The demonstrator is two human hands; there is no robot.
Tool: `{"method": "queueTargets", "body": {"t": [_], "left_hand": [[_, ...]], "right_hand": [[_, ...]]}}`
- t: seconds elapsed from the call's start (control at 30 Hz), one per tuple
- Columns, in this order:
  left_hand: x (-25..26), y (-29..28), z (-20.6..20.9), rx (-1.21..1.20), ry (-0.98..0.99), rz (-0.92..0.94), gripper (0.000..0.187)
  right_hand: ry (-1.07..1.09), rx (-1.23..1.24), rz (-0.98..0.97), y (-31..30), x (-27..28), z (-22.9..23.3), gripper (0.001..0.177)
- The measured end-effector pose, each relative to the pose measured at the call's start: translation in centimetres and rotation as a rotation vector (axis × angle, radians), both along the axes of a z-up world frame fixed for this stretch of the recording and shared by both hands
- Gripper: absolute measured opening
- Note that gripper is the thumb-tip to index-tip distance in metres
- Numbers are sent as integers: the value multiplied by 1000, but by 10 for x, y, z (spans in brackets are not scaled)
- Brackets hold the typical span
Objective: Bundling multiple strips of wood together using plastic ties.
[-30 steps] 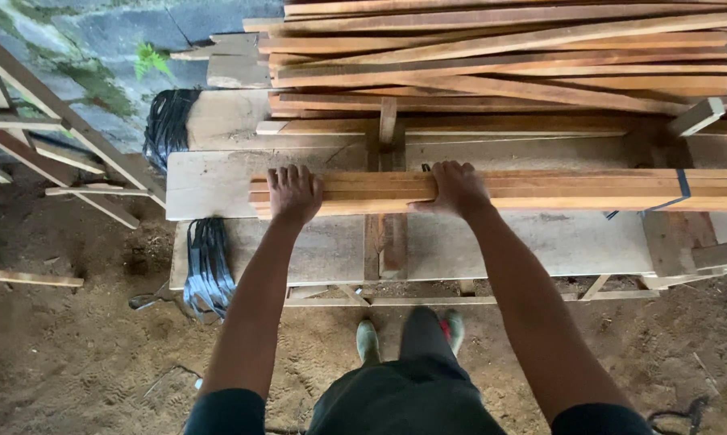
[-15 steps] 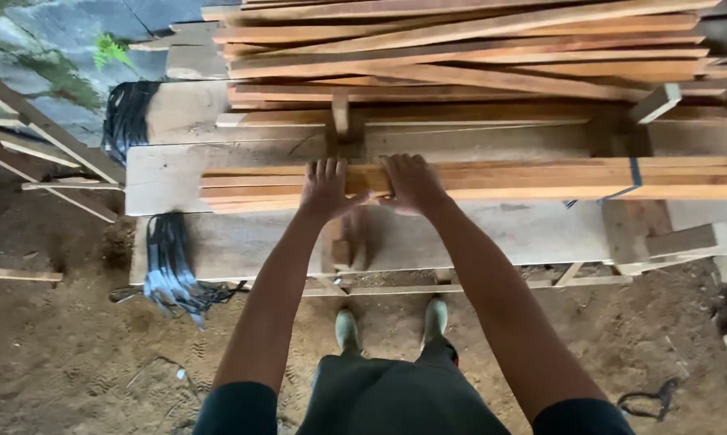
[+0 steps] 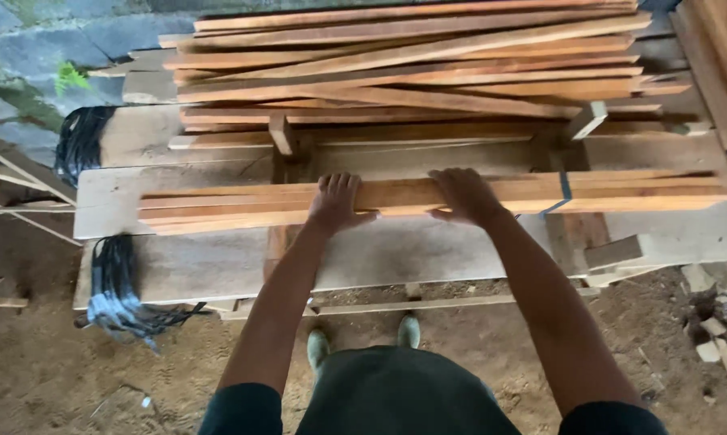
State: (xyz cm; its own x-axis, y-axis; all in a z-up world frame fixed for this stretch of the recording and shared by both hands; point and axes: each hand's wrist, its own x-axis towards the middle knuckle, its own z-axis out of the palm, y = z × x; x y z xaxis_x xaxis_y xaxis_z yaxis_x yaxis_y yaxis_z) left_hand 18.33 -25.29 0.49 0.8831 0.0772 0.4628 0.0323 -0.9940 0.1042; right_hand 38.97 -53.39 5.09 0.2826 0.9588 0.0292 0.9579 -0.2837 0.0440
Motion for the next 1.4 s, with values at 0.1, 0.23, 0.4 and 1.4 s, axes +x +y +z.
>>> {"method": "queueTargets", "body": {"t": [0.1,0.23,0.4,1.4], "left_hand": [[4,-12,4,3,65,75,89],[7,-12,6,-50,52,83,89],[7,-18,8,10,12,146,92],[19,-22,6,112,-150,141,87]], "right_hand": [[-40,-100,-66,-44,23,22,82],[147,-204,-282,-90,63,28,85],[158,-170,-384,-111,70,29,83],[194,-153,-339,-110,72,41,89]]}}
